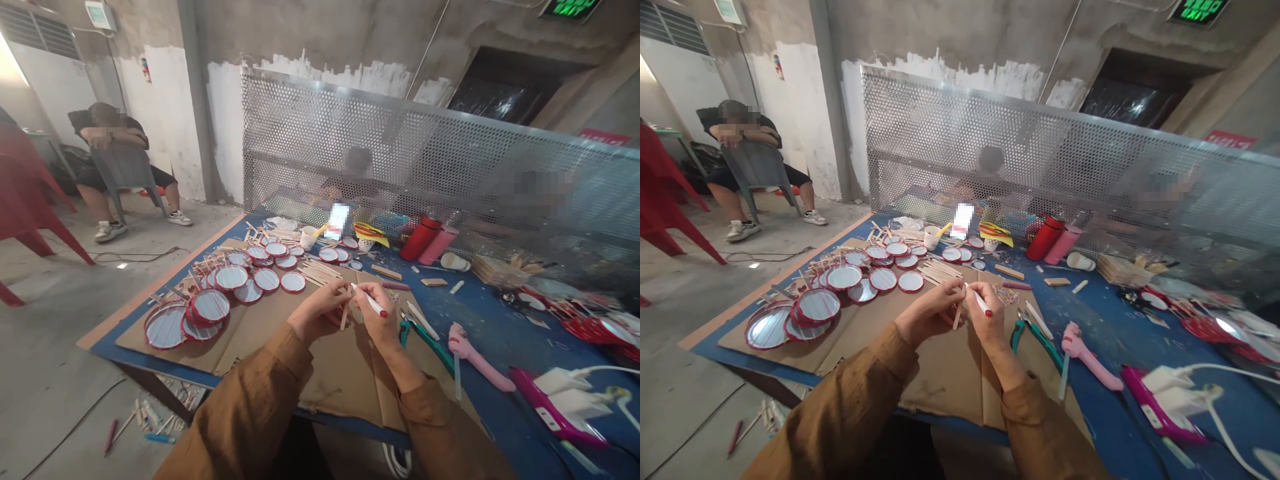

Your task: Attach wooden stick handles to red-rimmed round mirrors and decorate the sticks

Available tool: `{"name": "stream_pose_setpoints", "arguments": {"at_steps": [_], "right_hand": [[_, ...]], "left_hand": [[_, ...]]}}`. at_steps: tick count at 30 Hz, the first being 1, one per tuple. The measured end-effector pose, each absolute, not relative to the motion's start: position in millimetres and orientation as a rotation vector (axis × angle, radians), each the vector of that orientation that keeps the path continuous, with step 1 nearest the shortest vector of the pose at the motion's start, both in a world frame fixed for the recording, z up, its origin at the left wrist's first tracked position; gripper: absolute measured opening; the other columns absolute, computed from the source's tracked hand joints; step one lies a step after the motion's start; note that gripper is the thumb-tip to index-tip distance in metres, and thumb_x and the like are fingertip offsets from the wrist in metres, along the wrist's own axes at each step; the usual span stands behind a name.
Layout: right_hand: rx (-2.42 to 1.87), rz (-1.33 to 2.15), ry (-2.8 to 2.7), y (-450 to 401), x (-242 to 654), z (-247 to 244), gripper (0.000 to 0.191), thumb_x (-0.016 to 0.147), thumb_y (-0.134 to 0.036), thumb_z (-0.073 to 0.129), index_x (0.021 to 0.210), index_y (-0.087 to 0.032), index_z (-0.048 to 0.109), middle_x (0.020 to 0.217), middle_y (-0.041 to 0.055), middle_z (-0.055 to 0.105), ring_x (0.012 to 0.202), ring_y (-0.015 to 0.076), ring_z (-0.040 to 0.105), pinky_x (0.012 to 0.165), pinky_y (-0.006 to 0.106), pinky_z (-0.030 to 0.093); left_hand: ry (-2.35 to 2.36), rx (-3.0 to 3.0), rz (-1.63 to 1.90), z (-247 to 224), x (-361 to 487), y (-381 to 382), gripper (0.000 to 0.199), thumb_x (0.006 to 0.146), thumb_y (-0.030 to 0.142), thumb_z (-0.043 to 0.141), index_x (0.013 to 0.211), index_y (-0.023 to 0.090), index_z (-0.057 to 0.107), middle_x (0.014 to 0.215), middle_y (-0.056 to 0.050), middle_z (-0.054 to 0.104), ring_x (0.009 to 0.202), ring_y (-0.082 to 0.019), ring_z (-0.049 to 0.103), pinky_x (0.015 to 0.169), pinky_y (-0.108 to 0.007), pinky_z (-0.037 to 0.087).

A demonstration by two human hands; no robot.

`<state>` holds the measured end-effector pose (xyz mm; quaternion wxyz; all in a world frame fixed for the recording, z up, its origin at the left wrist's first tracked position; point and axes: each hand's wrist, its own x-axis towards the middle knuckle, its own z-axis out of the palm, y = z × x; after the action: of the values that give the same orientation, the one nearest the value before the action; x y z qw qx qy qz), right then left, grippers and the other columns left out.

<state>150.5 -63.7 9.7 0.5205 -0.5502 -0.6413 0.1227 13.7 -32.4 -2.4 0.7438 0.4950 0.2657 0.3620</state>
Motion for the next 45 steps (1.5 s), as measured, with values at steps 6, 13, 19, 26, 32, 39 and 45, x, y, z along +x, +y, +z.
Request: {"name": "stream_pose_setpoints", "arguments": {"at_steps": [6,13,19,26,32,39,45], "right_hand": [[-1.323,0.255,-1.572,-65,149,11,0.024,0.083,-0.044,0.056,0.076,-0.022,0.060,0.064,0.0010,0.065,0.059,0.0170,0.060,0.060,0.029,0.047],[-1.330,0.254,-1.540,-66,151,10,0.024,0.084,-0.045,0.056,0.080,-0.022,0.061,0.068,0.0024,0.067,0.062,0.0179,0.062,0.061,0.029,0.048],[-1.340,0.235,-1.586,-68,149,12,0.023,0.084,-0.044,0.055,0.078,-0.023,0.060,0.066,0.0018,0.067,0.062,0.0180,0.061,0.061,0.029,0.048],[-1.342,0.281,-1.576,-65,150,8,0.023,0.083,-0.045,0.056,0.079,-0.022,0.060,0.066,0.0020,0.067,0.063,0.0185,0.062,0.060,0.029,0.048],[-1.379,0.255,-1.450,-64,154,3,0.023,0.083,-0.044,0.056,0.080,-0.021,0.060,0.066,0.0011,0.065,0.059,0.0169,0.061,0.059,0.028,0.048],[-1.347,0.323,-1.462,-61,155,2,0.028,0.083,-0.048,0.057,0.082,-0.021,0.062,0.070,0.0029,0.068,0.064,0.0181,0.064,0.060,0.029,0.050],[-1.363,0.324,-1.480,-63,153,5,0.027,0.083,-0.047,0.057,0.080,-0.021,0.061,0.070,0.0028,0.068,0.064,0.0184,0.063,0.061,0.029,0.049]], "left_hand": [[0.587,1.079,0.812,0,13,-34,0.037,0.079,0.046,0.069,0.097,0.019,0.052,0.060,0.005,0.053,0.046,-0.007,0.051,0.045,-0.015,0.037],[0.573,1.070,0.799,0,13,-35,0.038,0.079,0.047,0.069,0.098,0.019,0.051,0.061,0.005,0.052,0.046,-0.007,0.051,0.045,-0.014,0.037],[0.570,1.061,0.811,1,13,-35,0.038,0.079,0.045,0.069,0.098,0.019,0.050,0.060,0.006,0.051,0.046,-0.006,0.050,0.046,-0.014,0.037],[0.563,1.069,0.804,1,14,-36,0.036,0.078,0.042,0.070,0.099,0.018,0.053,0.062,0.005,0.053,0.045,-0.006,0.049,0.045,-0.015,0.037],[0.584,1.056,0.822,-2,14,-36,0.035,0.080,0.040,0.067,0.105,0.020,0.052,0.062,0.006,0.051,0.046,-0.007,0.052,0.047,-0.015,0.039],[0.548,1.079,0.805,-1,14,-35,0.037,0.080,0.042,0.068,0.105,0.020,0.052,0.063,0.005,0.052,0.047,-0.007,0.053,0.047,-0.016,0.040],[0.560,1.068,0.822,2,14,-39,0.036,0.081,0.044,0.067,0.102,0.020,0.052,0.060,0.005,0.050,0.047,-0.007,0.052,0.048,-0.016,0.040]]}}
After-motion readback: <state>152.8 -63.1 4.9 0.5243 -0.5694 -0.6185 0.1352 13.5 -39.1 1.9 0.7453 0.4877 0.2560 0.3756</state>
